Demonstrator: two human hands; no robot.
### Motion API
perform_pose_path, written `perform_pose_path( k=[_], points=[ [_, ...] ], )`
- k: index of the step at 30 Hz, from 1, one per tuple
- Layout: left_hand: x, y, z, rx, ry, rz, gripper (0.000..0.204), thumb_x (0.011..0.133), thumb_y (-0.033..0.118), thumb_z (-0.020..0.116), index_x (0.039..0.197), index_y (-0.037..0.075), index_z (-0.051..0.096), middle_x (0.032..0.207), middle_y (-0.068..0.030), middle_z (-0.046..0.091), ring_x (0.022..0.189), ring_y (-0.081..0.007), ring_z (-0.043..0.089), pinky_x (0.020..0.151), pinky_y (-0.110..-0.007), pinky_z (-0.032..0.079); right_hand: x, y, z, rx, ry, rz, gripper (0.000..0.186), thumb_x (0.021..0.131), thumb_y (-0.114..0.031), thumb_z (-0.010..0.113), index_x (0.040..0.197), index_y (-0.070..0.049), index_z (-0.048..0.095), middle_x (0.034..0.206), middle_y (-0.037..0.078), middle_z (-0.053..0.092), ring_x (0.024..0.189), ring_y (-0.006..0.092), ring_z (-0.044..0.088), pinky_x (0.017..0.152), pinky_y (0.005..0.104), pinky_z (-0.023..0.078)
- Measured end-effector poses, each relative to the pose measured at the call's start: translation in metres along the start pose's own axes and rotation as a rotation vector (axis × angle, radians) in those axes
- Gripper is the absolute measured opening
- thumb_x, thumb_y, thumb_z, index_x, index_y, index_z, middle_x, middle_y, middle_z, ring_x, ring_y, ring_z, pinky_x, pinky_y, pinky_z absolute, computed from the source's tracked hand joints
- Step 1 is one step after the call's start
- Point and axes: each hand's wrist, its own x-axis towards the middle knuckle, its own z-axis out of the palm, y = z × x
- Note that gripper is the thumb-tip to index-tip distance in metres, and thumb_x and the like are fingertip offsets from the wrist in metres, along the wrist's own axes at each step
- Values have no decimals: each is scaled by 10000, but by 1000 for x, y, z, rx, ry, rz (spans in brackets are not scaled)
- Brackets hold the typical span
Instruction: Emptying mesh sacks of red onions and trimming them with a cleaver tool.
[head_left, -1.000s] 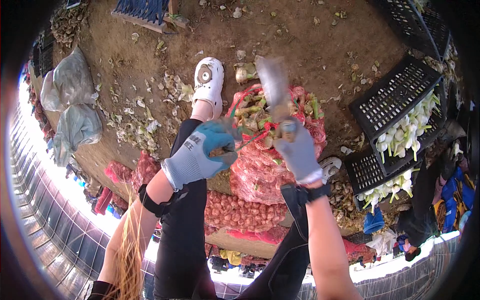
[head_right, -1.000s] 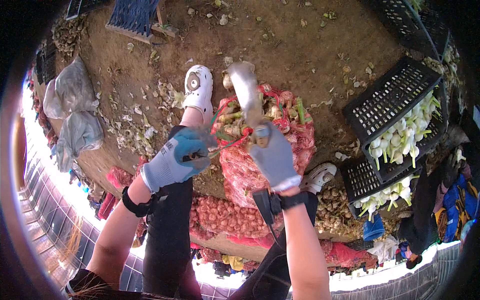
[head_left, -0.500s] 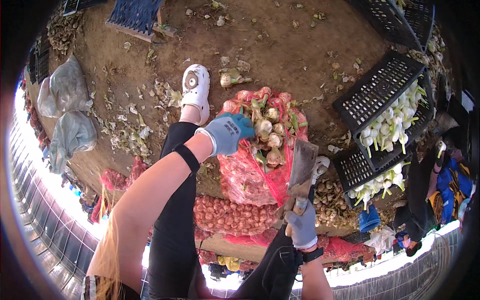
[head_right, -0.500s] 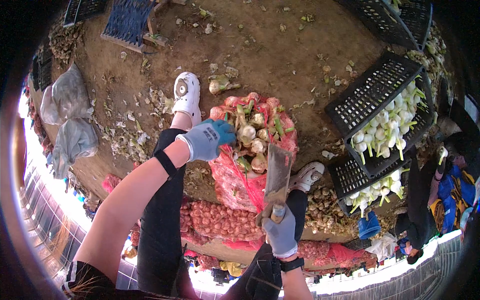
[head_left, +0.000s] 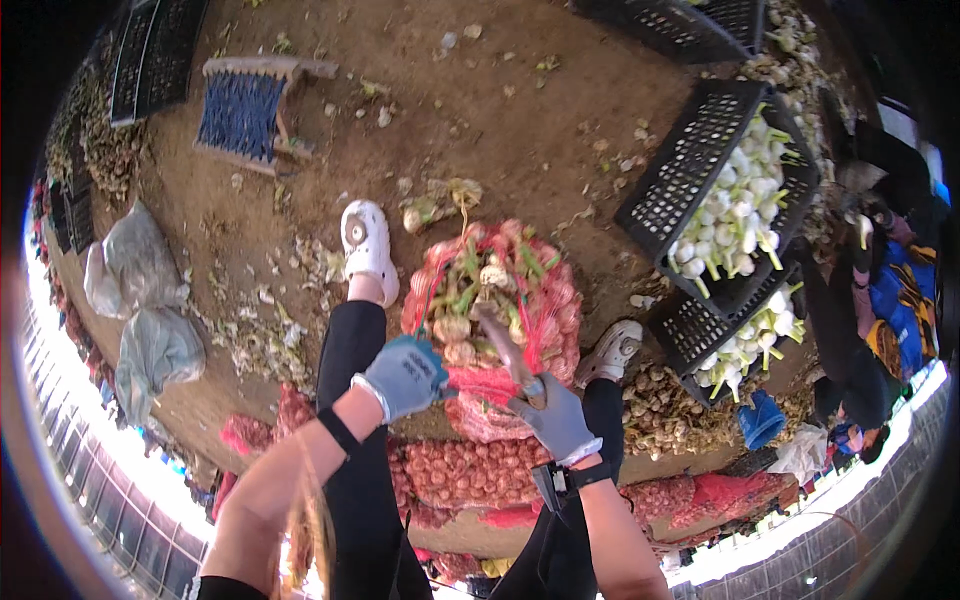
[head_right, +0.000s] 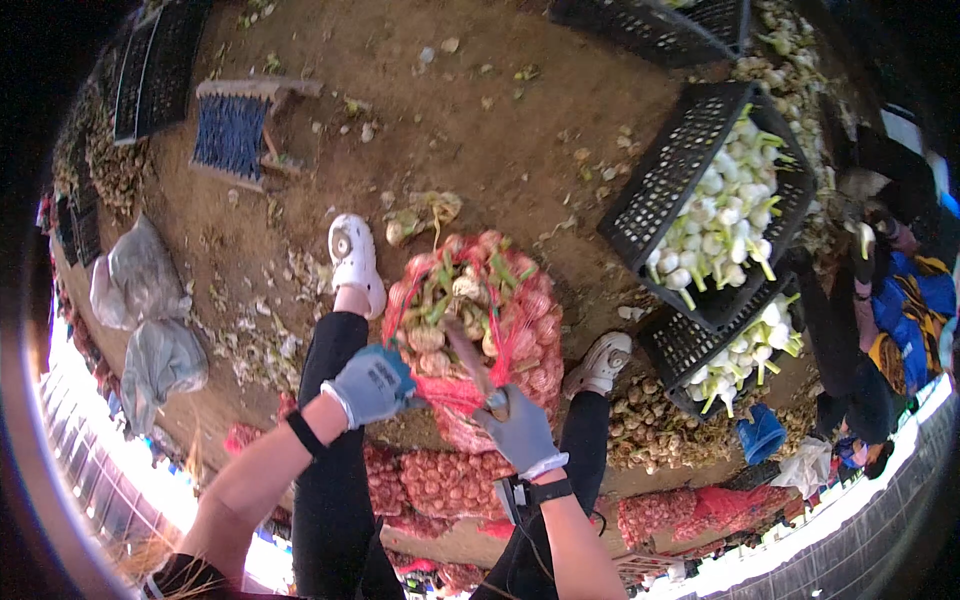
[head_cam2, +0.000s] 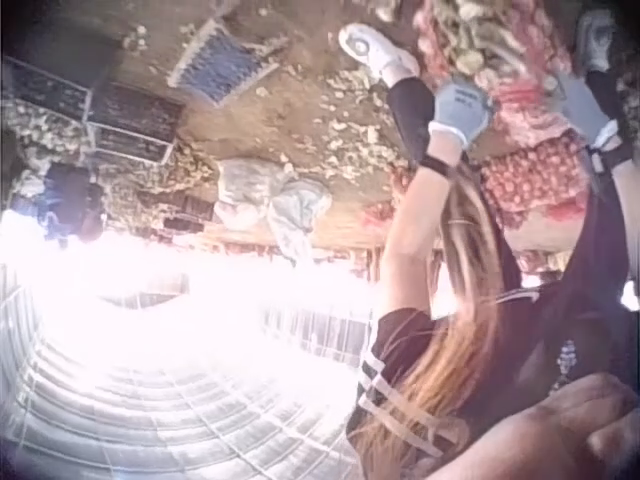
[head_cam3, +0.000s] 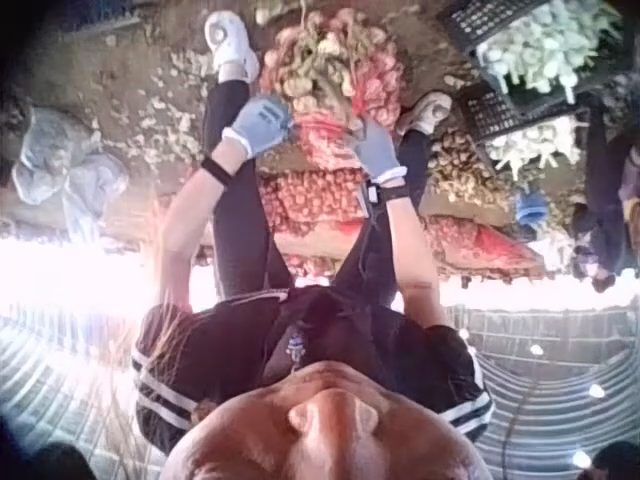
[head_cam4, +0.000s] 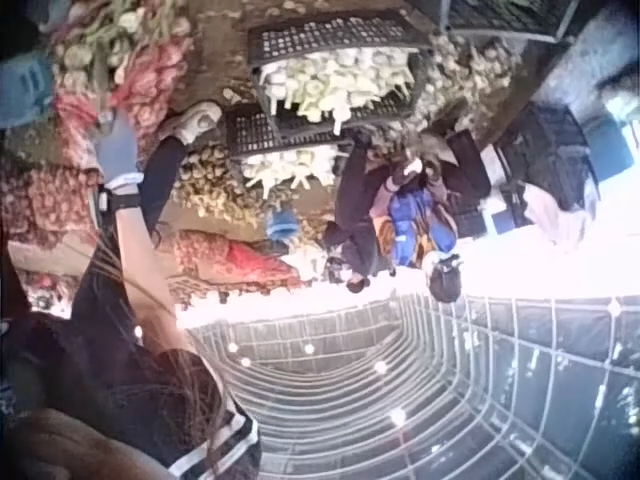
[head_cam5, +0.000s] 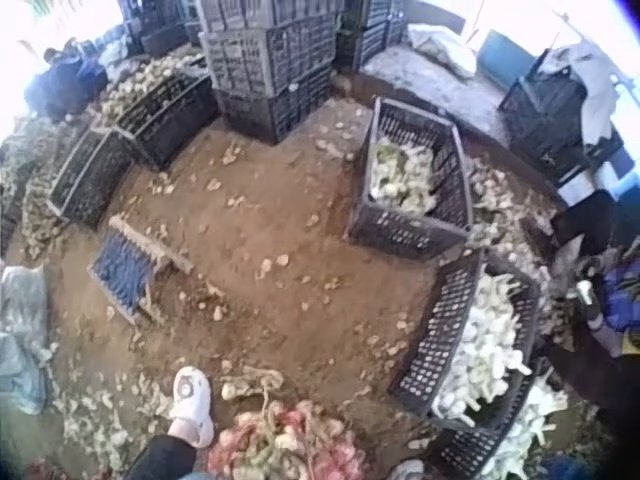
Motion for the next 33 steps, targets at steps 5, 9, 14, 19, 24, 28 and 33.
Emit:
perform_pose_path(
  k=[5,9,14,19,24,28,33],
  points=[
    [-37,45,-11,-78,-45,102,121,739,263,583,693,158,622,705,-67,631,694,-272,632,646,-400,495,-57,2,17,426,75,94,347,778,-252,745,945,-7,565,821,88,620,761,204,595,708,367,472],
    [-88,70,-21,-170,0,136,121,757,271,584,708,163,610,711,-62,607,715,-258,616,635,-398,480,-108,-19,31,556,83,248,319,765,-222,752,920,-10,571,765,55,607,710,186,578,682,332,476],
    [-153,90,-44,-251,88,132,149,795,307,584,747,167,601,704,-52,594,714,-255,611,643,-395,480,-173,-74,26,664,142,325,275,759,-149,763,902,-12,571,738,7,585,687,101,540,654,284,466],
    [-176,86,-73,-325,224,119,143,788,295,586,740,161,594,695,-44,589,716,-243,607,633,-390,469,-187,-127,1,834,139,375,261,757,-16,729,945,-59,554,782,-7,548,645,88,535,573,246,450],
    [-102,57,-116,-255,508,29,164,807,235,555,676,149,603,626,-69,582,625,-272,597,546,-413,464,-135,-144,-39,901,445,327,232,757,-20,703,937,-52,561,729,-27,506,545,88,435,509,233,386],
    [-28,25,-82,-228,427,-187,307,869,400,571,962,114,632,953,-119,646,936,-286,614,811,-420,477,-18,-90,-33,975,520,93,240,787,-52,692,976,-57,544,809,-13,528,655,101,489,606,256,423],
    [-44,48,-69,-407,666,-321,490,874,395,620,1253,94,542,1268,-162,548,1177,-343,525,988,-446,410,25,-35,-56,790,566,59,320,775,-135,746,1008,-34,551,832,8,562,728,123,513,692,279,438]
  ],
)
